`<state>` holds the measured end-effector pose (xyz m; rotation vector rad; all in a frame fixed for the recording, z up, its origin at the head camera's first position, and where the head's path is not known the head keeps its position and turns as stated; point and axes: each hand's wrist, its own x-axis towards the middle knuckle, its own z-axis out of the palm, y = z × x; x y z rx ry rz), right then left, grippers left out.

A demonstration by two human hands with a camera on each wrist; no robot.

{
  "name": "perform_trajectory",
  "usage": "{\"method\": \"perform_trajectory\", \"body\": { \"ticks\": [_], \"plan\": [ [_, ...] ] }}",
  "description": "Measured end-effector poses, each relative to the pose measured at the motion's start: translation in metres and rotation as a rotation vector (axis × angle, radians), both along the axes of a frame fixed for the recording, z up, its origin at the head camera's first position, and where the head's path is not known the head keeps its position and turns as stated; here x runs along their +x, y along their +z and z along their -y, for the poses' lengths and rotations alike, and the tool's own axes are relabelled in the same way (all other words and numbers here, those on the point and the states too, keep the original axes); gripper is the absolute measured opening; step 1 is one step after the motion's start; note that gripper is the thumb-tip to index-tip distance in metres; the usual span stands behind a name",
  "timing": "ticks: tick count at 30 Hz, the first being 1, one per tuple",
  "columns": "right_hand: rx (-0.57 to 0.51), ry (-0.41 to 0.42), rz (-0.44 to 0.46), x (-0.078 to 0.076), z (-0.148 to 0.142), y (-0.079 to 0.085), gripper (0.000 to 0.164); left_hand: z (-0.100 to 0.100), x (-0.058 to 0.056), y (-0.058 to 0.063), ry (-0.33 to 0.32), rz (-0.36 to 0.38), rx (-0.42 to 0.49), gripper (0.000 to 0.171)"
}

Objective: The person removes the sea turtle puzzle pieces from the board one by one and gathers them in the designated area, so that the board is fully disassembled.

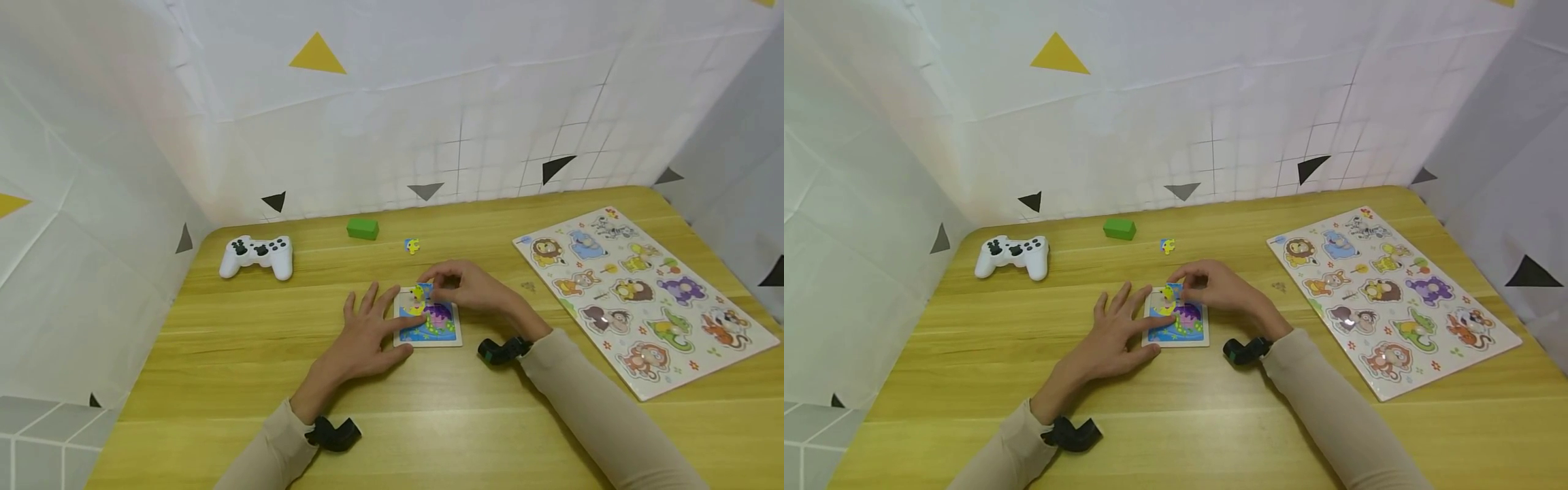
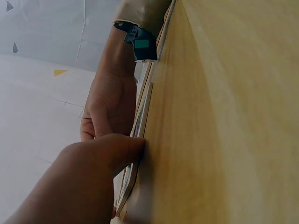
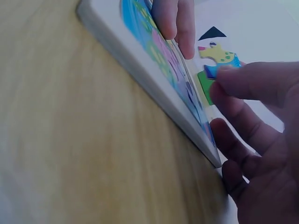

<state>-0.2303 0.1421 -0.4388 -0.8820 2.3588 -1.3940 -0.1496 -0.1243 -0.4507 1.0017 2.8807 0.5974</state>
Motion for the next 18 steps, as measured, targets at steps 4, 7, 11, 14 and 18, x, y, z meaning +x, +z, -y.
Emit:
{"method": "perform_trajectory", "body": {
  "ticks": [4,7,11,14,18],
  "plan": [
    [-0.034,-0.023,0.006,-0.0004,-0.0009,-0.0009,0.028,0.0006,0.0002,0.0003,0.000,0.004,-0.004,0.045],
    [-0.053,-0.045,0.012,-0.0010,-0.0021,-0.0020,0.028,0.0006,-0.0001,0.0000,0.002,0.008,-0.009,0.046],
    [-0.053,-0.088,0.002,-0.0022,-0.0033,-0.0030,0.027,0.0000,-0.0007,-0.0003,0.007,0.010,-0.014,0.046],
    [-0.049,-0.122,-0.001,-0.0025,-0.0038,-0.0018,0.025,-0.0007,-0.0008,-0.0001,0.011,0.015,-0.019,0.046],
    [-0.048,-0.149,0.006,-0.0026,-0.0043,0.0001,0.025,-0.0004,0.0000,0.0000,0.017,0.028,-0.018,0.047]
  ]
}}
